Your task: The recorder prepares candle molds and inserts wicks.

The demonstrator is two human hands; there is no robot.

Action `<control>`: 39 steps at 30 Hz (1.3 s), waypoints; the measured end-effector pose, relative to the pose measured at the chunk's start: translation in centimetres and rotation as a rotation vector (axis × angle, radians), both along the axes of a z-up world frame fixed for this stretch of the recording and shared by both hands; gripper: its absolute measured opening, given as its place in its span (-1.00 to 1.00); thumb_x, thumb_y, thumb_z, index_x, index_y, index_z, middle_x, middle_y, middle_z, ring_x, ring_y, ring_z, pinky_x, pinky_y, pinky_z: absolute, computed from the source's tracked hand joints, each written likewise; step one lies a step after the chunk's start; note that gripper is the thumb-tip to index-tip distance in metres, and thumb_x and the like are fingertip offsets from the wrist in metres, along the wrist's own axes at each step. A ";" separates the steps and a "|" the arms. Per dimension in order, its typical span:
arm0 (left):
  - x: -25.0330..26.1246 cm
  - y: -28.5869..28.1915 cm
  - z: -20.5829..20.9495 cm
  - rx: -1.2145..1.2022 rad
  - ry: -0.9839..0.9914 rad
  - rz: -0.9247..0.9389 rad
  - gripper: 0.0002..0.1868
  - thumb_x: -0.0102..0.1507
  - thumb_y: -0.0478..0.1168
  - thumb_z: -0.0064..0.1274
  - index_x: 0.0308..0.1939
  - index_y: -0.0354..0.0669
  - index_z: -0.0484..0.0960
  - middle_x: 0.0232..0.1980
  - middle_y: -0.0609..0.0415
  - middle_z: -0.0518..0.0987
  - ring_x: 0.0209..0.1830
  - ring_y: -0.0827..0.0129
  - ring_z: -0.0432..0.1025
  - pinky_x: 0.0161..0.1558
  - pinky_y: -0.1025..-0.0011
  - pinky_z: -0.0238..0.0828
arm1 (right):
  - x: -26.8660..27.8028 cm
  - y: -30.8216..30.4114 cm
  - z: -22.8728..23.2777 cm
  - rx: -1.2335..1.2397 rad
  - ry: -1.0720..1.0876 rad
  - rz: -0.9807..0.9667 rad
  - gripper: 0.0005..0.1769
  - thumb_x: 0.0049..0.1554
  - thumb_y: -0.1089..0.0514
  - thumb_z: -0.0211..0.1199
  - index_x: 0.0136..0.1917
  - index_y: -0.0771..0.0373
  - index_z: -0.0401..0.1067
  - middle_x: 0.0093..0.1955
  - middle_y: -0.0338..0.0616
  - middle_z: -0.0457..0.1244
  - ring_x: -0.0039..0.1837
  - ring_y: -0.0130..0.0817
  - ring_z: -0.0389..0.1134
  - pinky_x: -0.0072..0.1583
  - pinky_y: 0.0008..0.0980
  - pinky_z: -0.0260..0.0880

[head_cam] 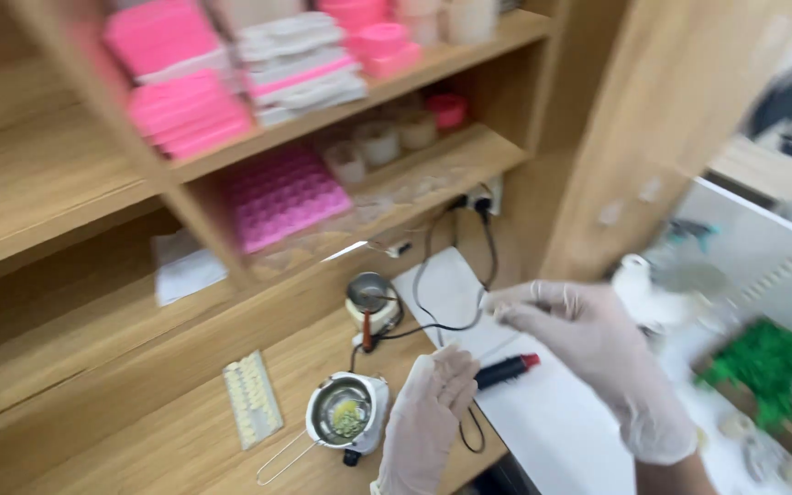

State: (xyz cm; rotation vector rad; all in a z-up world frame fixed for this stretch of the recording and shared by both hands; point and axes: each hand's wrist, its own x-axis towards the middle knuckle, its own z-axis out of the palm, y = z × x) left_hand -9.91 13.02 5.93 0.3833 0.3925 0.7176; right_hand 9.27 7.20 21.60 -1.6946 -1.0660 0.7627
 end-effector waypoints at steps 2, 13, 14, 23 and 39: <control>2.2 -0.8 -1.8 -0.007 -0.008 -0.019 -0.46 0.38 -0.02 -0.12 0.30 -0.36 0.45 0.21 -0.08 0.57 0.30 0.14 0.42 0.35 0.21 0.27 | 0.7 -4.9 -5.8 0.105 0.311 -0.060 -0.69 0.12 0.16 0.27 -0.01 0.42 0.67 -0.11 -0.06 0.52 -0.07 -0.38 0.49 0.04 -0.38 0.49; 9.3 -10.1 -9.6 -0.173 0.419 -0.411 -0.48 0.35 -0.20 -0.13 0.34 -0.46 0.39 0.27 -0.19 0.50 0.38 0.10 0.35 0.44 0.21 0.19 | -2.3 -22.7 -17.2 -0.085 0.811 -0.348 -0.69 0.24 0.16 0.15 0.10 0.42 0.57 0.02 -0.07 0.46 0.07 -0.36 0.46 0.21 -0.36 0.47; 9.7 -10.8 -9.0 -0.177 0.464 -0.459 -0.48 0.35 -0.20 -0.13 0.34 -0.47 0.39 0.27 -0.19 0.50 0.39 0.10 0.35 0.45 0.22 0.18 | -2.4 -23.8 -17.0 -0.113 0.777 -0.366 -0.68 0.24 0.15 0.15 0.12 0.38 0.57 0.03 -0.09 0.46 0.09 -0.38 0.46 0.22 -0.37 0.46; 11.7 -11.1 -8.8 -0.208 0.462 -0.503 -0.56 0.38 -0.20 -0.10 0.25 -0.46 0.47 0.16 -0.15 0.55 0.31 0.13 0.40 0.44 0.23 0.24 | 0.9 -27.9 -17.3 -0.189 0.545 -0.713 -0.70 0.18 0.15 0.20 0.13 0.27 0.59 0.08 -0.25 0.45 0.10 -0.54 0.40 0.20 -0.52 0.37; 5.1 -9.4 -8.0 -0.105 0.545 -0.349 -0.49 0.40 -0.11 -0.13 0.29 -0.47 0.44 0.19 -0.15 0.53 0.30 0.10 0.38 0.40 0.21 0.24 | 19.9 -16.5 -31.3 -0.784 -0.617 -0.495 -0.05 -0.22 -0.33 0.60 0.30 0.13 0.37 0.49 0.29 0.00 0.54 0.15 -0.01 0.48 0.02 0.05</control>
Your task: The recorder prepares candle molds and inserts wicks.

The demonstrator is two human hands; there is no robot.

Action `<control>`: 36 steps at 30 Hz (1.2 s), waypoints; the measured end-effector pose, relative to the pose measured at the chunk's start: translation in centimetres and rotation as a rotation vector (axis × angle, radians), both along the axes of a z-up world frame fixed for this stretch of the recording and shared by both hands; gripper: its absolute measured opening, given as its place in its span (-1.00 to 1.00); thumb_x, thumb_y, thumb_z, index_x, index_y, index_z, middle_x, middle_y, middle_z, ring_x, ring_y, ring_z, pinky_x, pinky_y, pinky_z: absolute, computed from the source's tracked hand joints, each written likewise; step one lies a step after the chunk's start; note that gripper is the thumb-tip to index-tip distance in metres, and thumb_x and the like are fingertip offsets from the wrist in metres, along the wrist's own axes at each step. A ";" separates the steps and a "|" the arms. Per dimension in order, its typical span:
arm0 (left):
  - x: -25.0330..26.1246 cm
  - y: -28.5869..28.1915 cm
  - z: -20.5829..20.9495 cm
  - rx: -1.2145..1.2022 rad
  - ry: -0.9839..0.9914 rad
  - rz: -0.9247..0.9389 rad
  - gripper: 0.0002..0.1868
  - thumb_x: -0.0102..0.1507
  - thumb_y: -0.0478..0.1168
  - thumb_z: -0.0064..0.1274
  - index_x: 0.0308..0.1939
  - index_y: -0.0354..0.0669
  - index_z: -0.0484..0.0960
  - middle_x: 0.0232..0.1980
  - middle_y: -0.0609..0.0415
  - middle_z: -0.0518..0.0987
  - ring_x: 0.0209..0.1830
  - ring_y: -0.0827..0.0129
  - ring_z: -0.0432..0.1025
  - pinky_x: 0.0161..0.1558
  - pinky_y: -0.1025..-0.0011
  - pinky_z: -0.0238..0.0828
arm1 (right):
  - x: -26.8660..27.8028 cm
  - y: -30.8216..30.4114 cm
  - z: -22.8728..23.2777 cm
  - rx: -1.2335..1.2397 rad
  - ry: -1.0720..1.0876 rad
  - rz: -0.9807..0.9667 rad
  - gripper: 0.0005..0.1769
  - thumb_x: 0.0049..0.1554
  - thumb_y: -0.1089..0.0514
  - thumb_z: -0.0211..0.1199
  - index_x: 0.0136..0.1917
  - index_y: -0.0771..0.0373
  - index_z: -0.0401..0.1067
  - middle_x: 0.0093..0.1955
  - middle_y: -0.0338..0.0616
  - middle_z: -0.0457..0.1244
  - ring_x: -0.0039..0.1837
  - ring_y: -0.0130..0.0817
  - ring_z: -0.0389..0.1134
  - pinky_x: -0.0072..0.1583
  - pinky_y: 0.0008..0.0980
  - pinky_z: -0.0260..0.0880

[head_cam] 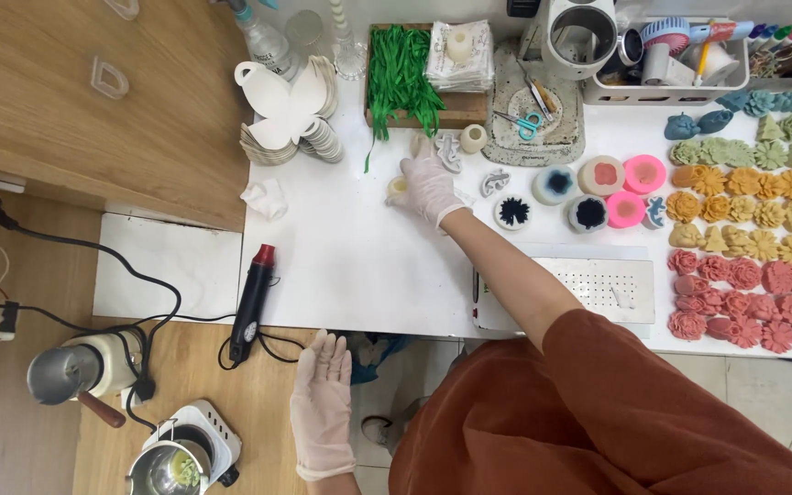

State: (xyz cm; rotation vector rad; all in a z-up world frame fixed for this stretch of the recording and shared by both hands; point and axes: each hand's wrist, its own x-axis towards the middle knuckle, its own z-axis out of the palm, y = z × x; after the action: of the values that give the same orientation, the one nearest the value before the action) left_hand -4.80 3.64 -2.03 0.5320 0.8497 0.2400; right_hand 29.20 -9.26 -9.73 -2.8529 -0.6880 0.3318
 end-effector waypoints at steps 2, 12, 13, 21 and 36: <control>-1.2 0.2 -0.5 0.023 0.059 0.059 -0.48 0.40 -0.09 -0.14 0.30 -0.47 0.43 0.21 -0.15 0.52 0.33 0.10 0.38 0.41 0.21 0.23 | 0.9 0.3 -3.8 0.172 -0.045 -0.021 -0.36 -0.09 -0.20 0.49 0.11 0.24 0.51 0.42 0.20 0.08 0.44 0.10 0.15 0.38 -0.12 0.28; -3.1 -0.3 -2.1 0.006 0.112 0.052 -0.44 0.39 -0.05 -0.12 0.30 -0.46 0.44 0.24 -0.18 0.52 0.35 0.07 0.37 0.41 0.19 0.23 | 5.8 2.0 -15.6 -0.040 -0.273 0.175 -0.71 0.06 0.22 0.17 0.07 0.28 0.47 0.13 0.10 0.25 0.28 0.10 0.27 0.33 -0.08 0.31; -3.0 -0.4 -2.4 0.006 0.110 0.027 -0.44 0.38 -0.03 -0.12 0.30 -0.45 0.45 0.24 -0.17 0.53 0.34 0.08 0.37 0.40 0.19 0.22 | 7.0 1.0 -17.8 0.160 -0.316 0.129 -0.73 0.12 0.26 0.13 0.10 0.30 0.44 0.16 0.16 0.24 0.25 0.12 0.27 0.29 -0.05 0.30; 0.6 -2.5 -2.1 -0.107 0.027 0.095 -0.38 0.38 0.06 -0.12 0.40 -0.27 0.39 0.29 -0.15 0.50 0.36 0.07 0.35 0.41 0.12 0.18 | -1.9 1.5 0.7 0.527 -0.015 -0.029 -0.65 -0.02 0.11 0.36 -0.02 0.36 0.46 0.05 0.20 0.29 0.12 0.14 0.34 0.17 -0.06 0.36; 5.4 -6.4 0.1 -0.387 -0.009 0.062 -0.42 0.35 0.13 -0.09 0.34 -0.10 0.45 0.11 -0.01 0.56 0.06 0.28 0.50 0.03 0.35 0.53 | -20.4 -2.4 14.4 0.496 0.191 0.324 -0.09 -0.21 -0.04 0.54 0.38 0.12 0.29 0.21 0.24 0.20 0.03 0.14 0.39 0.04 -0.09 0.45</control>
State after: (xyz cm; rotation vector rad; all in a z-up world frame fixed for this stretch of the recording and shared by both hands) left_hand 0.60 -2.73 -1.88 0.1438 0.8784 0.1288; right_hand 8.81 -11.62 4.71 -2.2123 -1.0273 0.4069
